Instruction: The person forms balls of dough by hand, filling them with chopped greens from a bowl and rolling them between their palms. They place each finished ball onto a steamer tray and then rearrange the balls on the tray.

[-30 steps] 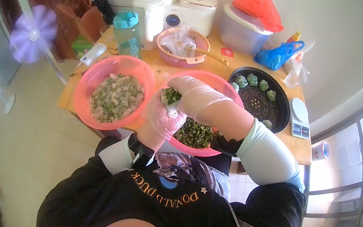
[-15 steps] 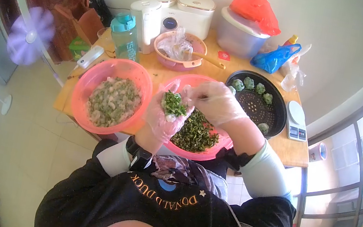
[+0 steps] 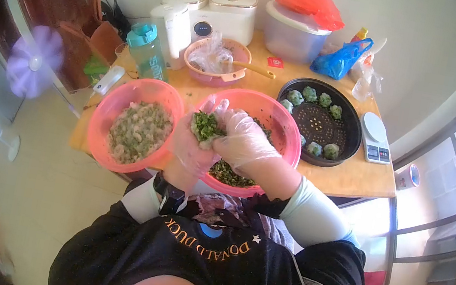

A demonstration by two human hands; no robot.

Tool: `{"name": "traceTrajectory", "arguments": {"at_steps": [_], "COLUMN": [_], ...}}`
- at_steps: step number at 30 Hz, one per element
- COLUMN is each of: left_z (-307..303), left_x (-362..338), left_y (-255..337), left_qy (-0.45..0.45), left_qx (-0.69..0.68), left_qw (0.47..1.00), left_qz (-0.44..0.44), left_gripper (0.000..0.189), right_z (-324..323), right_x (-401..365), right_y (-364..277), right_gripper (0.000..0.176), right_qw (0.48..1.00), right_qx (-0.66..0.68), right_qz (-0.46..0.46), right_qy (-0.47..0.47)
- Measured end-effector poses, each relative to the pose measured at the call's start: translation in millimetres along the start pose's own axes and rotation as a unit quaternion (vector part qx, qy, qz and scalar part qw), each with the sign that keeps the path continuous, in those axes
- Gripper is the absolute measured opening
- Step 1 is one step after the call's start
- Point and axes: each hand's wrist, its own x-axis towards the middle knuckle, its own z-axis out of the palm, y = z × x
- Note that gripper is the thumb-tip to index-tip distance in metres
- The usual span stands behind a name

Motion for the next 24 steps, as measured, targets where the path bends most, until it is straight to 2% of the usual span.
{"name": "traceTrajectory", "arguments": {"at_steps": [2, 6, 7, 8, 9, 11, 13, 14, 15, 17, 18, 19, 21, 24], "left_z": [21.5, 23.2, 16.6, 12.8, 14.3, 19.2, 18.1, 17.3, 14.1, 5.5, 9.8, 18.1, 21.9, 15.9], "left_x": [-4.6, -7.0, -8.2, -8.8, -8.7, -8.2, -8.3, -8.6, -8.2, -7.3, -8.1, -8.9, -8.3, -6.5], "left_y": [-6.6, -6.4, -4.7, -3.7, -4.3, -6.0, -3.4, -2.2, -1.1, 0.2, -0.4, -2.2, -4.3, -4.0], "left_qy": [0.085, 0.106, 0.067, 0.029, 0.029, 0.067, 0.062, 0.058, 0.057, 0.02, 0.021, 0.049, 0.076, 0.045], "left_qx": [-0.029, -0.015, -0.014, -0.015, -0.015, -0.021, -0.029, -0.034, -0.036, -0.016, -0.017, -0.004, 0.009, 0.075], "left_qw": [0.995, 0.993, 0.997, 0.999, 0.999, 0.997, 0.997, 0.998, 0.998, 1.0, 1.0, 0.998, 0.996, 0.996], "left_qz": [0.039, 0.042, 0.024, 0.006, 0.005, 0.026, 0.02, 0.013, 0.013, 0.016, 0.015, 0.027, 0.04, 0.033], "left_gripper": [0.048, 0.048, 0.047, 0.047, 0.047, 0.043, 0.043, 0.044, 0.044, 0.045, 0.045, 0.044, 0.043, 0.044], "right_z": [7.0, 5.0, -1.2, -11.4, -20.1, -30.4, -36.8, -33.5, -34.6, -31.0, -13.1, -3.1, 10.7, 20.4], "right_x": [4.8, 3.6, 1.0, -0.9, -1.5, -3.8, -7.5, -13.4, -13.1, -10.8, -4.1, -1.3, 2.0, 6.9], "right_y": [15.5, 33.3, 31.3, 26.9, 24.1, 30.3, 32.7, 28.5, 16.4, -10.0, 5.4, 8.4, 9.0, 15.3], "right_gripper": [0.029, 0.02, 0.02, 0.019, 0.018, 0.02, 0.023, 0.028, 0.028, 0.034, 0.033, 0.033, 0.032, 0.02], "right_qw": [1.0, 0.999, 0.999, 0.999, 0.995, 0.994, 0.964, 0.959, 0.959, 0.995, 0.999, 0.999, 0.97, 0.966], "right_qx": [0.0, 0.031, 0.032, -0.028, -0.09, -0.108, -0.261, -0.267, -0.268, -0.101, -0.03, -0.03, -0.08, -0.111], "right_qz": [-0.004, -0.018, -0.016, -0.004, 0.007, -0.006, 0.016, -0.069, -0.069, -0.01, -0.036, -0.035, -0.223, -0.222], "right_qy": [0.007, 0.03, 0.032, 0.035, 0.037, 0.029, -0.044, 0.064, 0.063, -0.017, -0.005, -0.005, 0.053, 0.073]}}
